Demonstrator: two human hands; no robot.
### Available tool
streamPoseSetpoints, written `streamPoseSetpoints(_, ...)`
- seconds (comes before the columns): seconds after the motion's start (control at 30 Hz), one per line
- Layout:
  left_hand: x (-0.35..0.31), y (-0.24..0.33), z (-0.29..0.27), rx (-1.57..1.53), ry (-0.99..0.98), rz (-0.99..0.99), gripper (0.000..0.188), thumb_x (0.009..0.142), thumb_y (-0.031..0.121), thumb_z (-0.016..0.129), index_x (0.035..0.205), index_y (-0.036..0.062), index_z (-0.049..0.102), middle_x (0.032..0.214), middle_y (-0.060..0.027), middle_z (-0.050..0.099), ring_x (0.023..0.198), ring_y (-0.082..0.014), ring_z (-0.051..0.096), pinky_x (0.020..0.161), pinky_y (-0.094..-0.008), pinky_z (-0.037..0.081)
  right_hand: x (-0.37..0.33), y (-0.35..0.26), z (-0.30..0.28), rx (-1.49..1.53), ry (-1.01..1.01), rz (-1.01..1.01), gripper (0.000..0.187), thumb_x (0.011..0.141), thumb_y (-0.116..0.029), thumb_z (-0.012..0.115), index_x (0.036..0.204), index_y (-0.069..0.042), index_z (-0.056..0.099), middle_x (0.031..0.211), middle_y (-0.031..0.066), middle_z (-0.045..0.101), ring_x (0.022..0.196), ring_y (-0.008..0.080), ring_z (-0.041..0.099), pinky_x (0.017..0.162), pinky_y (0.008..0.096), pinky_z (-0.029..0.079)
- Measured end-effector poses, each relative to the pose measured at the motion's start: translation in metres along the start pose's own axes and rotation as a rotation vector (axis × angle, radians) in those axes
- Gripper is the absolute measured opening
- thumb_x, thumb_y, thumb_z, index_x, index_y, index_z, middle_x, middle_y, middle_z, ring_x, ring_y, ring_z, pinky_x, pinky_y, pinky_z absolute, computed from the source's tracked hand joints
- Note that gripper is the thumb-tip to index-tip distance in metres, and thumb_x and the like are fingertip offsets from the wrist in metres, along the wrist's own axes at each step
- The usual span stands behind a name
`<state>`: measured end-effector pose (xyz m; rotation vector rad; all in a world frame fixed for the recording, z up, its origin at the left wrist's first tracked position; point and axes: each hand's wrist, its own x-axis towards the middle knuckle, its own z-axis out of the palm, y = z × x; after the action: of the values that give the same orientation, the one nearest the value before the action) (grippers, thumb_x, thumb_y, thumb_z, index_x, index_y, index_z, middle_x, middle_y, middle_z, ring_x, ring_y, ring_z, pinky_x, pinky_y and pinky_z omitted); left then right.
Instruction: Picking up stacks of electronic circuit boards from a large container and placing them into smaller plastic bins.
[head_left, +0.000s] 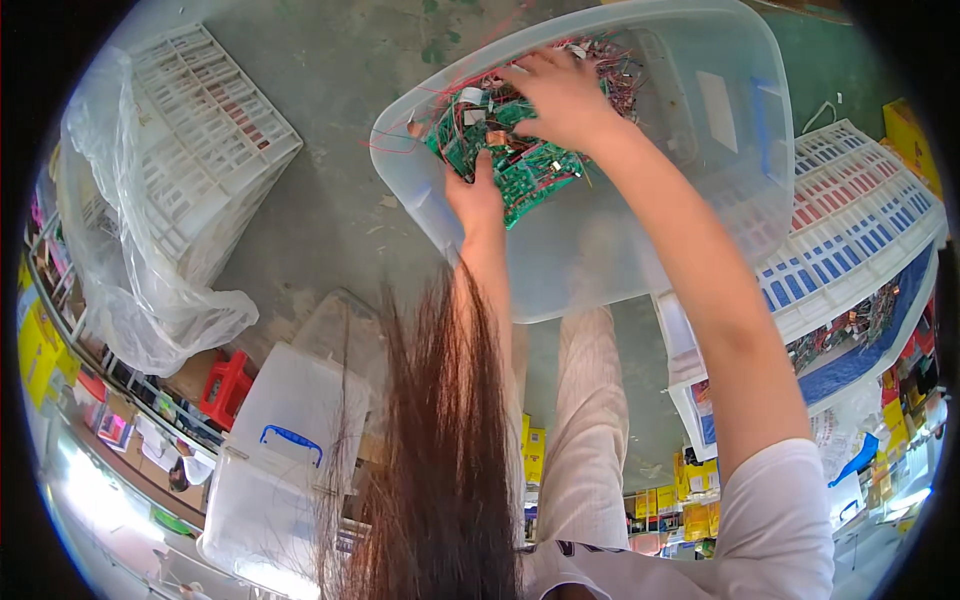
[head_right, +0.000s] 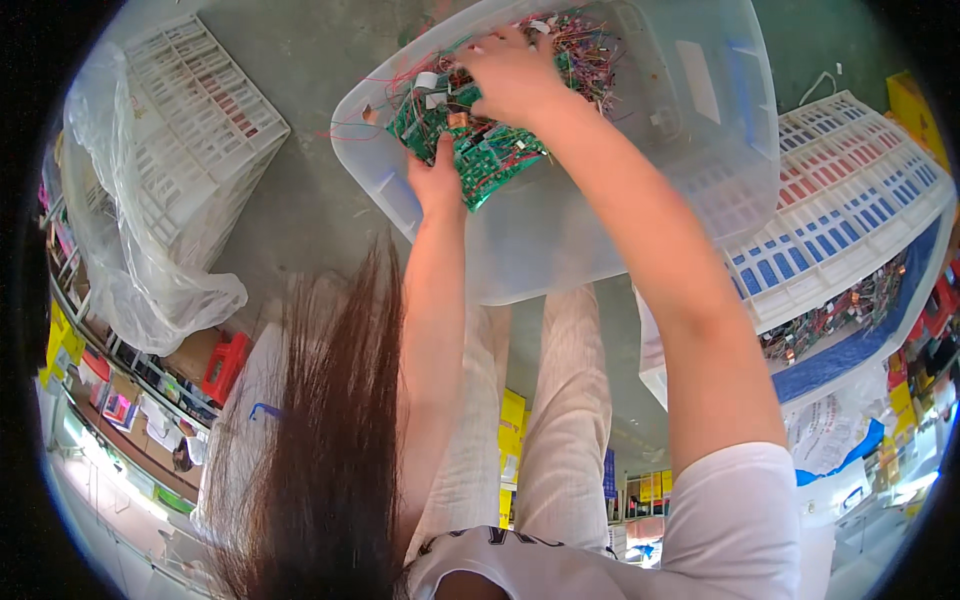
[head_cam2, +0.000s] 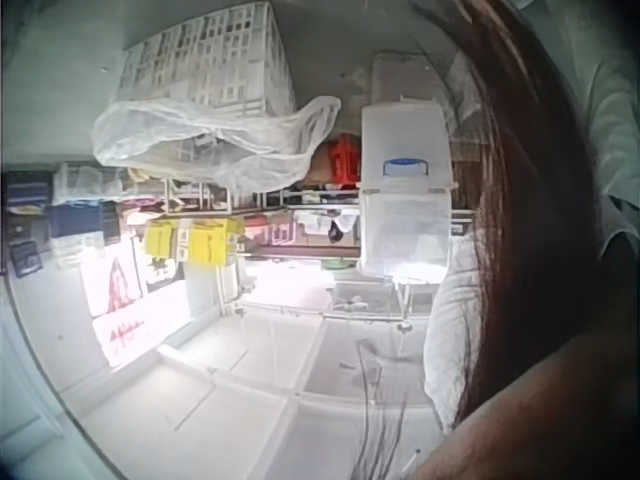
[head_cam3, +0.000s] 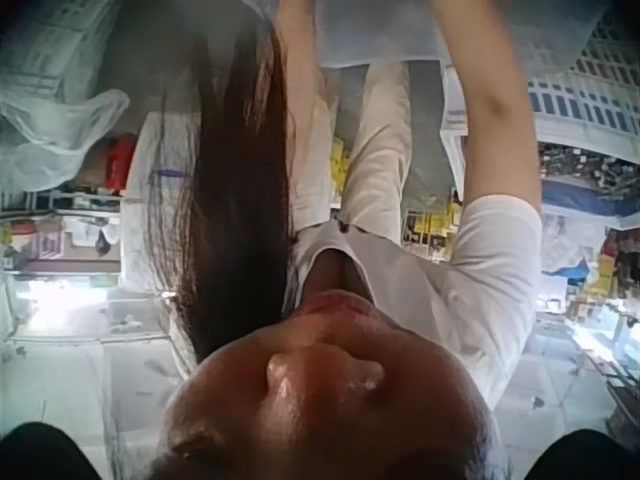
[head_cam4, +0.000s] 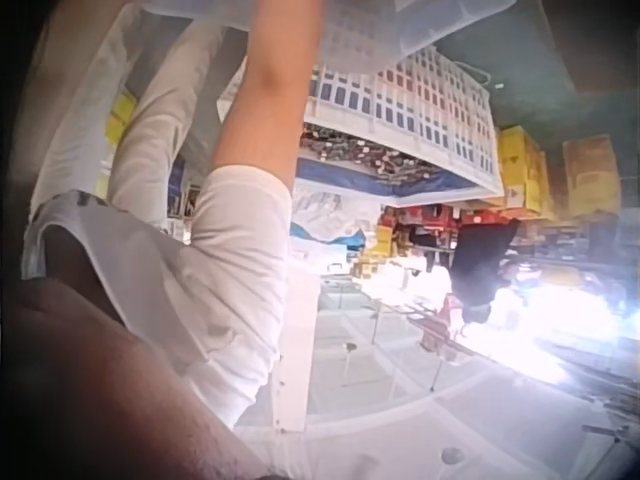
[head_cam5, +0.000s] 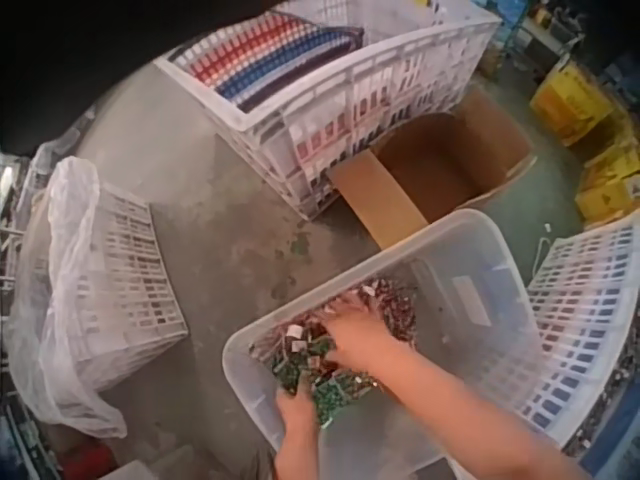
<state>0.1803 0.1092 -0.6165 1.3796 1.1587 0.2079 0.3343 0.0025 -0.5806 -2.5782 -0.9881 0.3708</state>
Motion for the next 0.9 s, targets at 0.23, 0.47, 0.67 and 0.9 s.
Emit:
streamPoseSetpoints(0.23,0.009,0.009,-0.003,-0.149,-0.111,-0.172,0.047,0.084,0.007,0.067,0.127,0.0019,0.048,0.115,-0.008,0.06,0.103,-0.0166,0.056,0.089,-0.0316,0.045,-0.115,0.001,0.026,0.77,0.018,1.134,0.054,0.07,-0.04,0.081,0.104,-0.003,0.059,0.11,0.0104,0.062,0.105,0.024,0.056,0.08,0.0364,0.048)
streamPoseSetpoints(0.47,0.003,0.032,-0.002,0.15,-0.268,-0.163,0.062,0.069,0.004,0.078,0.123,-0.0002,0.048,0.11,-0.01,0.062,0.099,-0.021,0.061,0.087,-0.0336,0.047,-0.115,-0.056,0.099,2.308,0.099,1.42,0.031,0.081,-0.025,0.074,0.101,-0.006,0.061,0.091,0.0077,0.066,0.082,0.0246,0.065,0.076,0.0442,0.055)
streamPoseSetpoints(0.67,-0.001,0.035,0.01,0.665,-0.025,0.185,0.053,0.072,0.008,0.073,0.116,-0.004,0.048,0.107,-0.0221,0.062,0.099,-0.0381,0.061,0.085,-0.0412,0.047,-0.085,-0.072,0.1,1.949,0.15,1.487,0.021,0.082,-0.014,0.073,0.097,-0.007,0.061,0.088,0.0048,0.067,0.071,0.0171,0.066,0.062,0.0341,0.055)
streamPoseSetpoints(0.9,-0.011,0.04,0.028,0.783,-0.033,0.284,0.052,0.073,0.012,0.073,0.115,-0.0046,0.047,0.106,-0.0245,0.062,0.1,-0.0413,0.06,0.086,-0.0423,0.046,-0.084,-0.063,0.107,2.006,0.255,1.551,0.022,0.079,-0.011,0.074,0.097,-0.005,0.063,0.086,0.0056,0.068,0.07,0.0185,0.066,0.055,0.0374,0.053)
